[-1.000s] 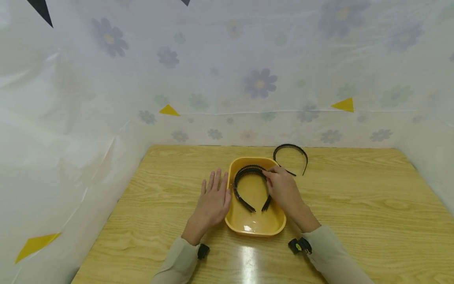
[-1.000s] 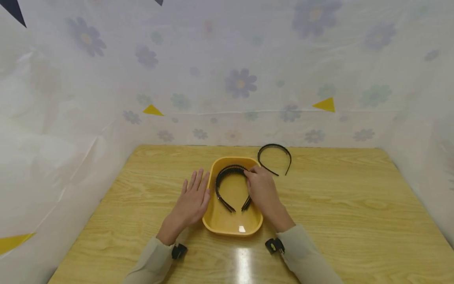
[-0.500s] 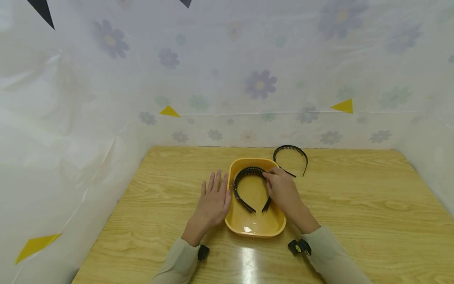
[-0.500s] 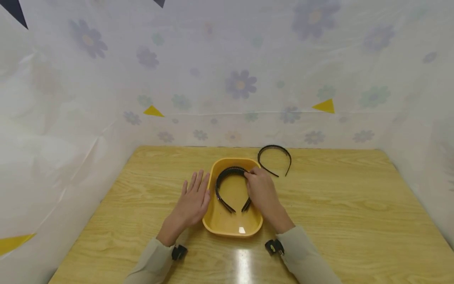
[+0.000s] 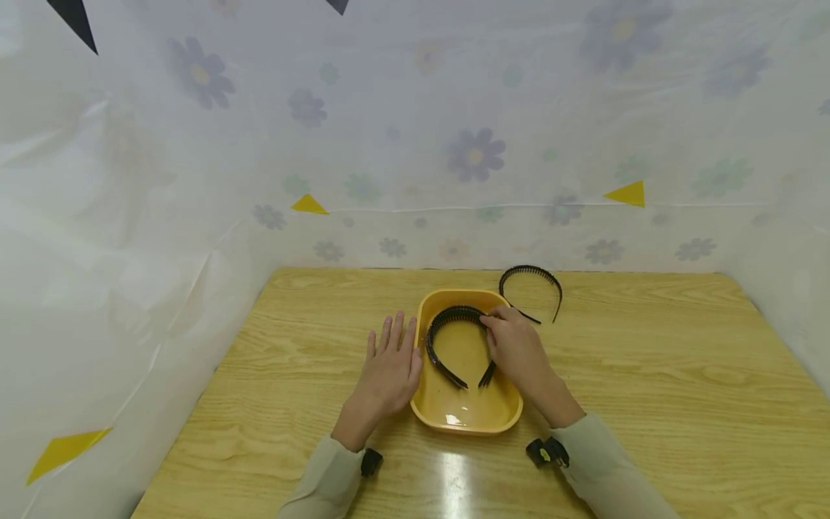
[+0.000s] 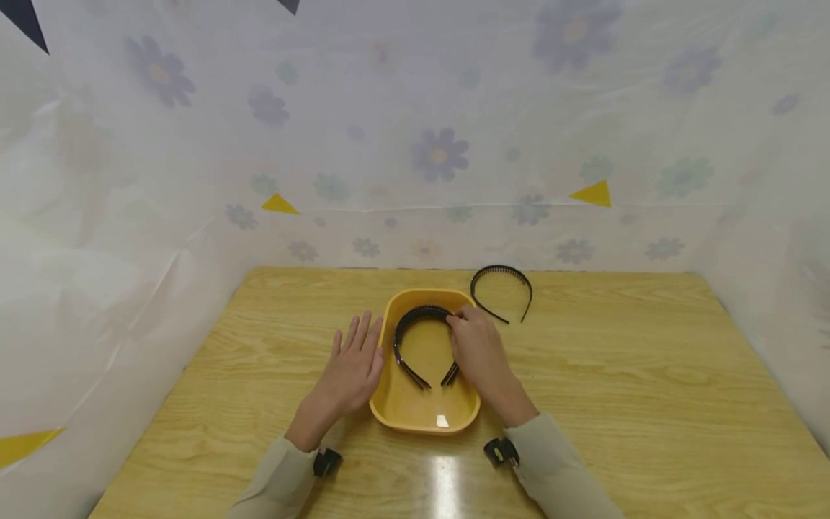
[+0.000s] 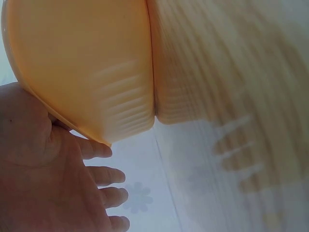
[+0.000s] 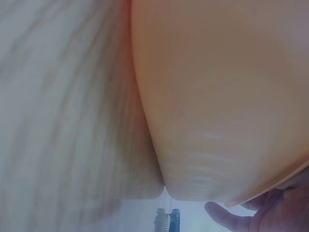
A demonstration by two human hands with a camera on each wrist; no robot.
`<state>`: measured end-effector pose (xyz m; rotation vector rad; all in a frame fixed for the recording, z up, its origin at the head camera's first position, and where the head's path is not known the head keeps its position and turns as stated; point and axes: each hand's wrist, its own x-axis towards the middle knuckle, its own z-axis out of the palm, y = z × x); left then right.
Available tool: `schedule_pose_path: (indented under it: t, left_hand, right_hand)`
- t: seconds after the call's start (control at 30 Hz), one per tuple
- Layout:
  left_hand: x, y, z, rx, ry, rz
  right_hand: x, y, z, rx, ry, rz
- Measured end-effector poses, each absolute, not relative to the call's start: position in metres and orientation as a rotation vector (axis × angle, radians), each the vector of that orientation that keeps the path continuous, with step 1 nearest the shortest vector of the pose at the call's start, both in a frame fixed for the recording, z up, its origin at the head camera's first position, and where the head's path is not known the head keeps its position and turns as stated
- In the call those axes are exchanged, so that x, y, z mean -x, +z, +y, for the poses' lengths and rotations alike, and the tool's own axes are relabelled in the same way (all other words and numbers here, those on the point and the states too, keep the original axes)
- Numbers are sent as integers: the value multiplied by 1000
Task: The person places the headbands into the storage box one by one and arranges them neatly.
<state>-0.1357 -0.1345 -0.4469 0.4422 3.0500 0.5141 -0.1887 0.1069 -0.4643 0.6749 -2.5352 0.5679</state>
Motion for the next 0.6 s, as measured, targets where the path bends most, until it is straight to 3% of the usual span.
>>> schedule_pose_path:
  t: [0.6]
  left_hand:
    - [136, -447, -136, -463, 509, 3052]
  right_hand:
    - [190, -464, 106, -676, 602, -2571]
